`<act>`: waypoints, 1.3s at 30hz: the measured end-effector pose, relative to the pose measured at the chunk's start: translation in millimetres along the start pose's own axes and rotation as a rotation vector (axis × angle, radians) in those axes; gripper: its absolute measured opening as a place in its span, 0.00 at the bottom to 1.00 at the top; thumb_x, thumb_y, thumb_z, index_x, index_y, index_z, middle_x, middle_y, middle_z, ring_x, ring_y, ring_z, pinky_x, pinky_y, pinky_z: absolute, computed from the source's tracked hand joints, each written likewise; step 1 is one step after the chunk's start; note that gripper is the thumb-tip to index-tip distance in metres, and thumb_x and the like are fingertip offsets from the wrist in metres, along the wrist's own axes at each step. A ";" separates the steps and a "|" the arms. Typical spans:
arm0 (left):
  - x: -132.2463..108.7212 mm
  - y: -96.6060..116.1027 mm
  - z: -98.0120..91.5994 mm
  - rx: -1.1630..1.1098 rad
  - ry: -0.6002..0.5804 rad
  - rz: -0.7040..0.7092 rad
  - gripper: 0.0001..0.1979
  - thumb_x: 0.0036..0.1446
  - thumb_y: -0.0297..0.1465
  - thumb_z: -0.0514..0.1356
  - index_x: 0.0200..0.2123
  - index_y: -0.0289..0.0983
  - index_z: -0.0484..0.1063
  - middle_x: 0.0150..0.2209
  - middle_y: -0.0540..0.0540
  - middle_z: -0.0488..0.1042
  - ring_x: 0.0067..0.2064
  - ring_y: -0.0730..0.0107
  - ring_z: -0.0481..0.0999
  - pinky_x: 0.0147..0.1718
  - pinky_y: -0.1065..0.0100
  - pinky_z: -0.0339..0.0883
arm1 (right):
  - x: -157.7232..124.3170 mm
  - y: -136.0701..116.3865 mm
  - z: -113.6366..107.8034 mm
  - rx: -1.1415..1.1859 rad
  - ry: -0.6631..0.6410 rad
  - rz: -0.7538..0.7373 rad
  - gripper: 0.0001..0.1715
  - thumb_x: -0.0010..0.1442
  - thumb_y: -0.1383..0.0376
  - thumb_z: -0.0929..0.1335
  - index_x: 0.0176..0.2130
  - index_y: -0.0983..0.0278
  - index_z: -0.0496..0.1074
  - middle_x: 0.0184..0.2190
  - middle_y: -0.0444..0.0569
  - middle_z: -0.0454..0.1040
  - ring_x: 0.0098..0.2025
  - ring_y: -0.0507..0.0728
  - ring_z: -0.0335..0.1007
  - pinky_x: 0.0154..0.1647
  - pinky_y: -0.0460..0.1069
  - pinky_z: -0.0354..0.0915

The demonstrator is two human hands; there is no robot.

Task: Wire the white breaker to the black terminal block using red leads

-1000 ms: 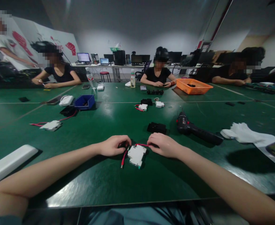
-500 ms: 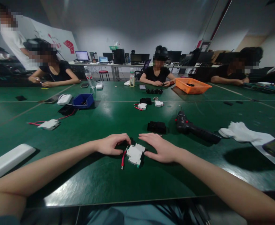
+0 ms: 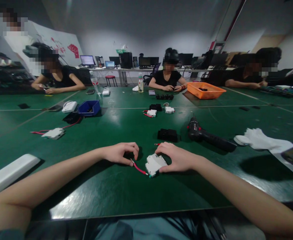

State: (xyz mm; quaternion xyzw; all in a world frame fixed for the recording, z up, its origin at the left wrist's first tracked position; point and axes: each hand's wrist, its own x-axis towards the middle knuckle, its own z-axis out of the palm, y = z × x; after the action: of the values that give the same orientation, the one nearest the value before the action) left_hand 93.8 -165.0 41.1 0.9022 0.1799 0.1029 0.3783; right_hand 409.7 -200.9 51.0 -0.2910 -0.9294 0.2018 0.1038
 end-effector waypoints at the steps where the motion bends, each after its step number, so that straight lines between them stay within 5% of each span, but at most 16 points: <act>1: 0.2 -1.3 -0.1 -0.013 -0.004 0.001 0.10 0.59 0.38 0.65 0.39 0.38 0.76 0.46 0.43 0.71 0.49 0.66 0.73 0.52 0.65 0.66 | 0.8 0.4 0.8 0.001 -0.001 -0.005 0.33 0.54 0.49 0.75 0.52 0.63 0.70 0.50 0.56 0.72 0.56 0.66 0.65 0.53 0.59 0.64; 6: 0.5 -11.9 2.3 -0.198 0.040 -0.080 0.11 0.60 0.38 0.64 0.38 0.35 0.77 0.41 0.42 0.76 0.43 0.68 0.75 0.45 0.66 0.69 | 2.1 5.6 2.9 0.016 0.036 0.001 0.27 0.57 0.51 0.75 0.49 0.63 0.72 0.50 0.55 0.73 0.54 0.64 0.69 0.52 0.57 0.67; 15: -0.1 -19.1 10.0 -0.482 0.344 -0.243 0.14 0.55 0.39 0.67 0.35 0.33 0.72 0.31 0.49 0.75 0.29 0.76 0.73 0.30 0.71 0.69 | 1.7 25.9 2.2 -0.010 0.292 0.120 0.22 0.62 0.51 0.70 0.48 0.63 0.72 0.45 0.54 0.76 0.43 0.60 0.73 0.43 0.55 0.70; 21: 1.6 -17.7 9.8 -0.510 0.500 -0.262 0.17 0.55 0.42 0.67 0.36 0.33 0.71 0.32 0.46 0.79 0.25 0.77 0.72 0.25 0.73 0.69 | 1.0 32.0 -0.7 0.076 0.395 0.081 0.18 0.64 0.54 0.69 0.47 0.62 0.71 0.45 0.53 0.75 0.44 0.60 0.72 0.43 0.54 0.68; 33: 2.2 -18.5 15.8 -0.451 0.529 -0.302 0.16 0.56 0.42 0.65 0.37 0.33 0.71 0.34 0.45 0.80 0.21 0.81 0.70 0.19 0.76 0.65 | 2.7 30.8 2.8 0.043 0.371 0.086 0.18 0.63 0.54 0.70 0.47 0.62 0.71 0.46 0.54 0.75 0.45 0.61 0.72 0.44 0.55 0.69; 39: -1.3 -12.8 21.5 -0.243 0.584 -0.314 0.15 0.60 0.42 0.62 0.39 0.35 0.72 0.32 0.48 0.79 0.21 0.80 0.69 0.20 0.76 0.63 | 0.6 27.3 0.8 -0.116 0.442 0.106 0.19 0.61 0.53 0.71 0.45 0.62 0.70 0.43 0.54 0.75 0.42 0.62 0.73 0.41 0.56 0.70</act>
State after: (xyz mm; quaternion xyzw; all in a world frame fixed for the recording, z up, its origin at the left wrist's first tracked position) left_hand 96.4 -171.2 16.9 0.7444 0.4036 0.3177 0.4267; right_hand 422.6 -180.3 38.4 -0.3820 -0.8775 0.0847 0.2774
